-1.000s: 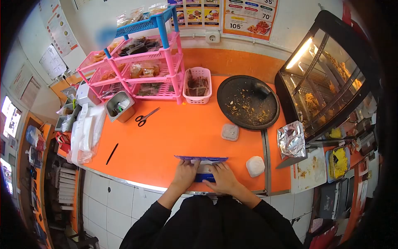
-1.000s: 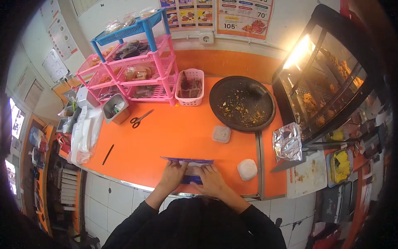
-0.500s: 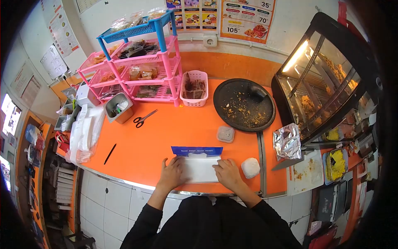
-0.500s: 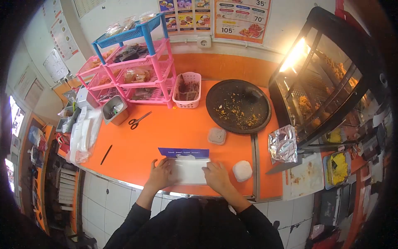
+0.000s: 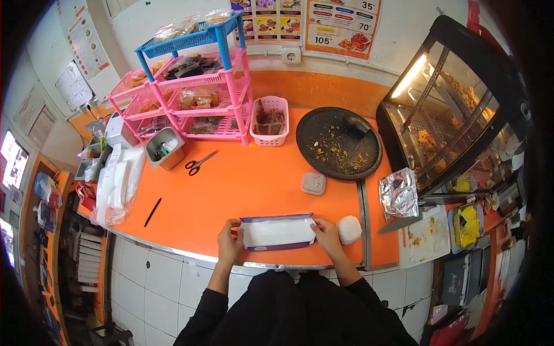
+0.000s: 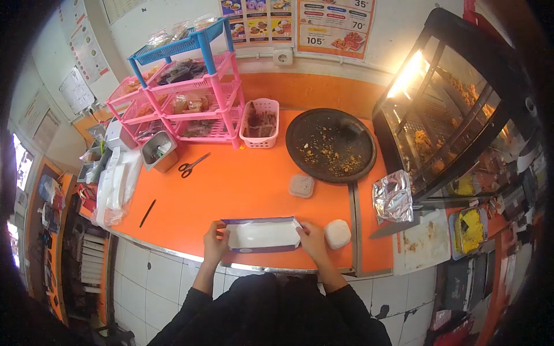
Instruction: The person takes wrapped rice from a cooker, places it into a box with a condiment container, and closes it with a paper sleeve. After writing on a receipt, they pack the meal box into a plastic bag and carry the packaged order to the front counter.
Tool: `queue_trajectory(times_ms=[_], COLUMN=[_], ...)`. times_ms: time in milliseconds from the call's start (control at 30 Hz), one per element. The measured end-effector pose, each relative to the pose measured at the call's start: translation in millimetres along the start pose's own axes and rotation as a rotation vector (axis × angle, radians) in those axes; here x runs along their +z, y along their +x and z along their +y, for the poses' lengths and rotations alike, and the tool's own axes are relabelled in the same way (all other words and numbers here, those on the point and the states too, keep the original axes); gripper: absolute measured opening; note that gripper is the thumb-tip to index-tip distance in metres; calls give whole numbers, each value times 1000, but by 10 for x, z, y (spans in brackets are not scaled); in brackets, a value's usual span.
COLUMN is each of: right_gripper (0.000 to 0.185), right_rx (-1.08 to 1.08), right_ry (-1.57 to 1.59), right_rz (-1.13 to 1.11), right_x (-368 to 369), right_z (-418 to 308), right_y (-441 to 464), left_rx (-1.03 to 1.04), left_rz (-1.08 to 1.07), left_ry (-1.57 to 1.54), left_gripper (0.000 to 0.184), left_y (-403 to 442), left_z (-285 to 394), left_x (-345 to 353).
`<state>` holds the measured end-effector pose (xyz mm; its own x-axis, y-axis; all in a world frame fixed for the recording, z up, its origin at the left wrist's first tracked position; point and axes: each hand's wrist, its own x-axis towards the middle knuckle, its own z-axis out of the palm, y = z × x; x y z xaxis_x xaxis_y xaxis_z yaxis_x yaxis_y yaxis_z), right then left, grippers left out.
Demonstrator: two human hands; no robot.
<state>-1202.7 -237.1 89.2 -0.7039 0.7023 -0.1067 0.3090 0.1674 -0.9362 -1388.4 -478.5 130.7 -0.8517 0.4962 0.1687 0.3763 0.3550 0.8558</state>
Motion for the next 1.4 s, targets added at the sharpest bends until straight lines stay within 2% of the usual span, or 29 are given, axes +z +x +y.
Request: queue_trajectory(times_ms=[200, 300, 400, 500, 533, 600, 667, 700, 767, 800, 900, 1000, 1100, 1167, 1267, 1367, 1400], right_gripper=[26, 25, 24, 27, 35, 53, 70, 79, 91, 97, 94, 90, 84, 81, 85, 88, 86], right_rx=[20, 27, -92, -125, -202, -359, -258, -206, -69, -2, 174, -45, -355, -384, -465, -509, -527], right_ry=[85, 70, -92, -121, -282, -601, -854, -979, -942, -924, -837, -591, -351, -202, -548, -832, -840], right_rz=[9, 27, 61, 63, 162, 356, 435, 475, 335, 268, 119, 4, -310, -522, -519, -549, -569], right_x=[8, 8, 51, -20, -72, -292, -502, -594, -722, -752, -838, -761, -420, -100, 368, 643, 656], right_z=[152, 101, -45, -477, -475, -412, -532, -555, -353, -354, -462, -878, -1164, -1378, -1399, -1069, -1045], right_y=[38, 3, -64, -222, -239, -268, -402, -441, -454, -453, -354, -378, -299, -261, -138, 67, 90], left_rx=[-69, -52, -22, 403, 177, 251, 362, 286, 142, 167, 217, 232, 241, 245, 235, 249, 245], left_rz=[12, 19, 36, 105, 39, 40, 48, 23, -27, -19, -3, 7, -4, -18, -46, -32, -32], left_ry=[-222, -220, -169, 184, -18, 33, 166, 101, -35, -13, 26, 18, 21, 31, 10, -8, -6], left_gripper=[24, 24, 17, 10, 10, 15, 24, 26, 30, 31, 34, 36, 38, 40, 41, 42, 42], left_y=[2, 7, -28, -40, -94, -93, -73, -84, -102, -86, -92, -77, -69, -61, -62, -62, -60], left_z=[-267, -282, -143, 4, 89, 124, 86, 122, 245, 226, 159, 151, 119, 123, 93, 114, 105], left_x=[-3, 16, 45, 80, 120, 158, 134, 122, 117, 117, 129, 132, 128, 119, 111, 84, 72])
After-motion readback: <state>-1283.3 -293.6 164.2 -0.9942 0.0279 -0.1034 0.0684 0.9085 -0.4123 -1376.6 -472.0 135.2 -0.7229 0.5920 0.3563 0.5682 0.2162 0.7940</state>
